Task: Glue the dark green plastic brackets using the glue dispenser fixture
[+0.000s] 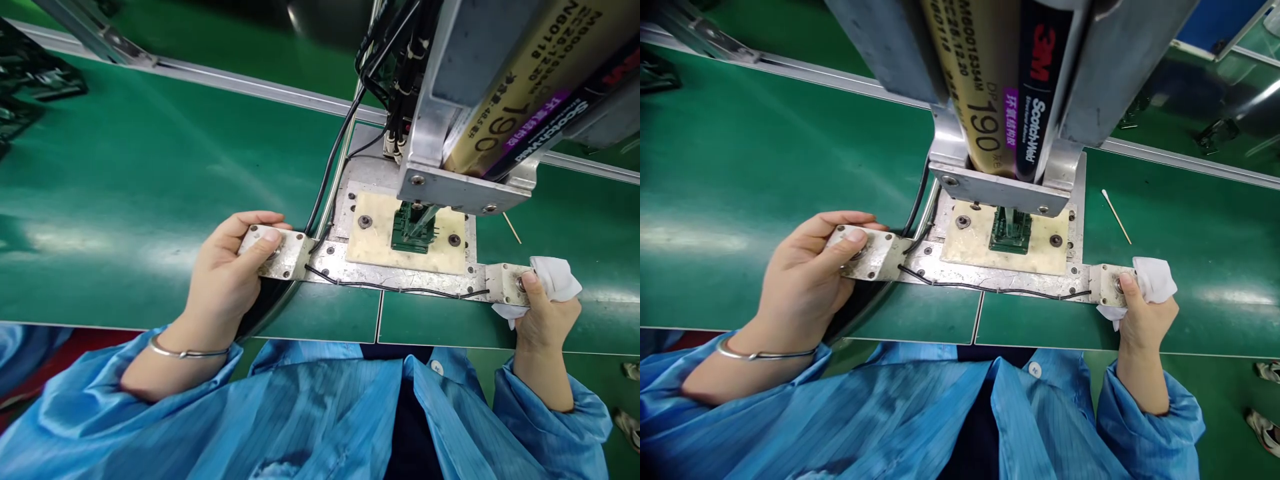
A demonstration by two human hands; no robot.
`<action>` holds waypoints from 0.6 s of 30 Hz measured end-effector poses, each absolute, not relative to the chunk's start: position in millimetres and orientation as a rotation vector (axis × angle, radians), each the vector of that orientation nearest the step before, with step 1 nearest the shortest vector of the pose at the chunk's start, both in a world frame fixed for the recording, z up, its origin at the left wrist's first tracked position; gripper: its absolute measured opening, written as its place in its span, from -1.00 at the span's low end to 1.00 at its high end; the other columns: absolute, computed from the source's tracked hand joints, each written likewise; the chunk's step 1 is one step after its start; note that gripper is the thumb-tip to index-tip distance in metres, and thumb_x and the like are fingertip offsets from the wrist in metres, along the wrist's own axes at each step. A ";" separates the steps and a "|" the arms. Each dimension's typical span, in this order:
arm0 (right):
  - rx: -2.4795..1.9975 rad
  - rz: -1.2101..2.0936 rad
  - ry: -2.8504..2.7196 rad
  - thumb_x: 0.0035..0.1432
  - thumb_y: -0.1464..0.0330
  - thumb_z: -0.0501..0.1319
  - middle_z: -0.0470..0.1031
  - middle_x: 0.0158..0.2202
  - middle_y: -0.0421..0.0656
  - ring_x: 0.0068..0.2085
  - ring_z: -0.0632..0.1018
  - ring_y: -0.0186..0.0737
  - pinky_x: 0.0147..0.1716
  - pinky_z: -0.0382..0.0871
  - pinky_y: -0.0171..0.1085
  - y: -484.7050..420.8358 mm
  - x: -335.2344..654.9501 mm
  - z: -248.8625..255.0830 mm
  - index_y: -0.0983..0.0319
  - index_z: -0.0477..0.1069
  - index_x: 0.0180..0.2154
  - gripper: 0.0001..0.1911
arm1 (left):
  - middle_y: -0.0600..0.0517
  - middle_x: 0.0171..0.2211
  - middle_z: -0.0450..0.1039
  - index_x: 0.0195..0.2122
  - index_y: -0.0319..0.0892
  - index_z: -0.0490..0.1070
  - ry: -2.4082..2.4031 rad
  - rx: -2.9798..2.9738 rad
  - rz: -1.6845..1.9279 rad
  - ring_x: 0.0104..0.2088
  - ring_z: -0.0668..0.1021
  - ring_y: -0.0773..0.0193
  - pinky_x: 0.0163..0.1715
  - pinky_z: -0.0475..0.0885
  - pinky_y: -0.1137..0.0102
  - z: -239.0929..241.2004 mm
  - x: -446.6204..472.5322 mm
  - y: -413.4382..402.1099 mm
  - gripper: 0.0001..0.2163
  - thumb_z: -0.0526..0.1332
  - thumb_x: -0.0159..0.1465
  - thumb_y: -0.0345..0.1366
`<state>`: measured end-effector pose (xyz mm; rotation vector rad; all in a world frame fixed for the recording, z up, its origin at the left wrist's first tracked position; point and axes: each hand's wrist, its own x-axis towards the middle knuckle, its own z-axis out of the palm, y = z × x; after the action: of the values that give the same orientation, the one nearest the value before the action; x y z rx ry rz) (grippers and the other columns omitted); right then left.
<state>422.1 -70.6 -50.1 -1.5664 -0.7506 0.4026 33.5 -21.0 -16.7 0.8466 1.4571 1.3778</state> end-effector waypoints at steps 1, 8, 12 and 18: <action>-1.564 0.404 -0.749 -0.22 0.16 0.53 0.46 -0.37 -0.20 -0.37 0.49 -0.19 -0.33 0.51 -0.15 -70.5 421.6 -49.6 0.22 0.50 -0.35 -0.58 | 0.02 -0.35 0.55 -0.25 -0.17 0.53 1.461 0.851 1.379 -0.42 0.53 0.35 -0.47 0.45 0.54 -16.3 33.9 -21.2 -0.72 0.45 0.02 -0.24; -1.567 0.409 -0.752 -0.20 0.18 0.53 0.44 -0.38 -0.20 -0.37 0.49 -0.18 -0.38 0.48 -0.18 -70.5 420.0 -47.9 0.23 0.49 -0.35 -0.60 | 0.02 -0.34 0.56 -0.24 -0.17 0.53 1.496 0.843 1.365 -0.41 0.52 0.35 -0.46 0.44 0.55 -14.5 35.7 -21.9 -0.70 0.46 0.00 -0.22; -1.558 0.421 -0.735 -0.23 0.18 0.54 0.44 -0.39 -0.21 -0.39 0.47 -0.24 -0.40 0.45 -0.24 -70.1 419.8 -47.9 0.26 0.50 -0.37 -0.58 | 0.02 -0.33 0.56 -0.24 -0.18 0.53 1.489 0.844 1.372 -0.39 0.53 0.35 -0.44 0.44 0.55 -15.8 34.8 -21.6 -0.69 0.46 0.01 -0.22; -1.578 0.407 -0.729 -0.27 0.14 0.54 0.45 -0.41 -0.21 -0.42 0.46 -0.26 -0.43 0.45 -0.25 -68.9 419.8 -47.6 0.28 0.48 -0.38 -0.54 | 0.02 -0.33 0.56 -0.23 -0.16 0.53 1.472 0.872 1.368 -0.39 0.52 0.33 -0.43 0.44 0.53 -19.1 31.6 -21.3 -0.71 0.45 0.03 -0.21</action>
<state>419.8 -68.9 -47.6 -1.5782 -0.7293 0.4075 31.6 -21.3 -19.1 0.8722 1.4715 1.3685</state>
